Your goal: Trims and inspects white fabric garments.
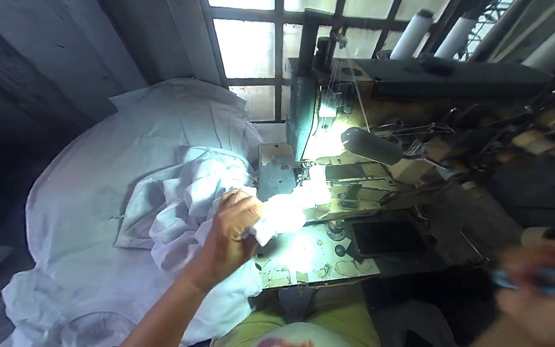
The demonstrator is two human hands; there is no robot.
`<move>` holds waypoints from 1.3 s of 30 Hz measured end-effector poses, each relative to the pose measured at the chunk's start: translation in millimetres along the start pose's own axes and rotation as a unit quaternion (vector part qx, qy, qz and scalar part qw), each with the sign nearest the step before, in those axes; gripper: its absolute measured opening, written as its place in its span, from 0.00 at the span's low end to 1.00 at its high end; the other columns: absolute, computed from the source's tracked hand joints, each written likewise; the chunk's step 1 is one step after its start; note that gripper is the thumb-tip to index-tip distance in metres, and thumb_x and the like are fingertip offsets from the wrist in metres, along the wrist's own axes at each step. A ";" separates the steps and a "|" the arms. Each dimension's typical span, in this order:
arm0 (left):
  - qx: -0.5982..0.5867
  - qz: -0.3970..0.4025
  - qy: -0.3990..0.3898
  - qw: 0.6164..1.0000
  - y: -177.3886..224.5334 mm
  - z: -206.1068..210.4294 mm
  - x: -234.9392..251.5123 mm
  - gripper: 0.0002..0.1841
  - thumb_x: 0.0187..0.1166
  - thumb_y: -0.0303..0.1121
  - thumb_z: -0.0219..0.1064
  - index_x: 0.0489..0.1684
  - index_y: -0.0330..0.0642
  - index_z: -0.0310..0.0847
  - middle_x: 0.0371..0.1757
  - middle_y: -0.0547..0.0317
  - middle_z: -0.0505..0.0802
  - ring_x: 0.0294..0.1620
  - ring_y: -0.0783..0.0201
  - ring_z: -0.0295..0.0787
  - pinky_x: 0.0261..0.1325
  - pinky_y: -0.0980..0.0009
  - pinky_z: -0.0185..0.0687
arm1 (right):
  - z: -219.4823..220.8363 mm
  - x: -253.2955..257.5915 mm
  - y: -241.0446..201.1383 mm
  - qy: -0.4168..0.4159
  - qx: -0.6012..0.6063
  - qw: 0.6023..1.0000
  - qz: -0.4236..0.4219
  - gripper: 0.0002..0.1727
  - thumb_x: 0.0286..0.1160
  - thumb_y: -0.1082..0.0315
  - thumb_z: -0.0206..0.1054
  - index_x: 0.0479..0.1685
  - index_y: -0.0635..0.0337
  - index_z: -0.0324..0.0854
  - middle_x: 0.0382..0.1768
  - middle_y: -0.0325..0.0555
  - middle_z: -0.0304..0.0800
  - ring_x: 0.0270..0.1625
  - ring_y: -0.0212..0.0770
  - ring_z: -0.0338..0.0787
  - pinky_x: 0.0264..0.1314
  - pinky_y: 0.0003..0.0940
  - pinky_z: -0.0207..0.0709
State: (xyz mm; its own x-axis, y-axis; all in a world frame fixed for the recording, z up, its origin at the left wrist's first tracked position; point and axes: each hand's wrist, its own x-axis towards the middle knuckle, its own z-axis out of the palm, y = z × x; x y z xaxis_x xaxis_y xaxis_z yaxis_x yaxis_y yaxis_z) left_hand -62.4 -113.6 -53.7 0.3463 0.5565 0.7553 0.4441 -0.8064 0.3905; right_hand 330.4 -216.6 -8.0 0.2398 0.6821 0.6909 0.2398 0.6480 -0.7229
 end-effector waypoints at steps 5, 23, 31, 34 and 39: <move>0.096 0.063 0.025 0.993 15.5 7.4 -4.0 0.09 0.83 0.37 0.60 0.33 0.50 0.85 0.36 0.57 0.88 0.52 0.60 0.84 0.78 0.60 0.62 | 128.2 14.6 37.0 -0.300 -0.184 0.934 -0.052 0.14 0.82 0.62 0.64 0.44 0.65 0.88 0.34 0.47 0.91 0.35 0.30 0.88 0.42 0.22 0.81; 0.098 0.065 0.034 0.992 26.0 7.9 -11.6 0.09 0.84 0.36 0.60 0.34 0.48 0.82 0.38 0.57 0.88 0.52 0.62 0.83 0.73 0.66 0.65 | 189.0 26.2 49.4 -0.380 -0.308 0.838 -0.243 0.06 0.71 0.71 0.68 0.38 0.64 0.89 0.31 0.51 0.88 0.33 0.51 0.91 0.26 0.43 0.80; 0.109 0.038 0.026 0.993 29.4 -4.1 -14.2 0.07 0.79 0.36 0.64 0.35 0.45 0.83 0.31 0.56 0.87 0.45 0.61 0.85 0.66 0.68 0.70 | 181.3 9.7 59.9 -0.339 -0.287 0.849 -0.286 0.12 0.81 0.68 0.59 0.34 0.62 0.86 0.26 0.49 0.84 0.26 0.47 0.88 0.22 0.38 0.78; 0.080 0.010 0.014 0.997 25.9 -9.5 -12.1 0.10 0.77 0.39 0.67 0.35 0.42 0.85 0.33 0.56 0.91 0.45 0.64 0.87 0.63 0.69 0.73 | 176.2 -0.1 68.3 -0.303 -0.188 0.915 -0.188 0.14 0.79 0.60 0.66 0.40 0.65 0.88 0.31 0.49 0.90 0.29 0.39 0.88 0.29 0.32 0.79; -0.044 -0.044 -0.101 0.993 24.0 -33.9 17.7 0.14 0.84 0.42 0.66 0.37 0.39 0.86 0.32 0.66 0.89 0.38 0.86 0.81 0.49 0.88 0.74 | 187.2 -37.5 70.4 -0.249 0.065 0.966 0.005 0.15 0.69 0.67 0.76 0.45 0.72 0.86 0.38 0.48 0.91 0.29 0.19 0.77 0.33 0.12 0.71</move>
State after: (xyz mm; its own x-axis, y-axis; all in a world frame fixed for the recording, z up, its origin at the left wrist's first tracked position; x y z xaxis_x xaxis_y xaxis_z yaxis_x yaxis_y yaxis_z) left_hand -73.6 -129.8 -13.2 0.4721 0.6472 0.5985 0.4092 -0.7622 0.5016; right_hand 162.2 -133.1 -86.4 -0.2492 0.7460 0.6176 0.1124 0.6557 -0.7467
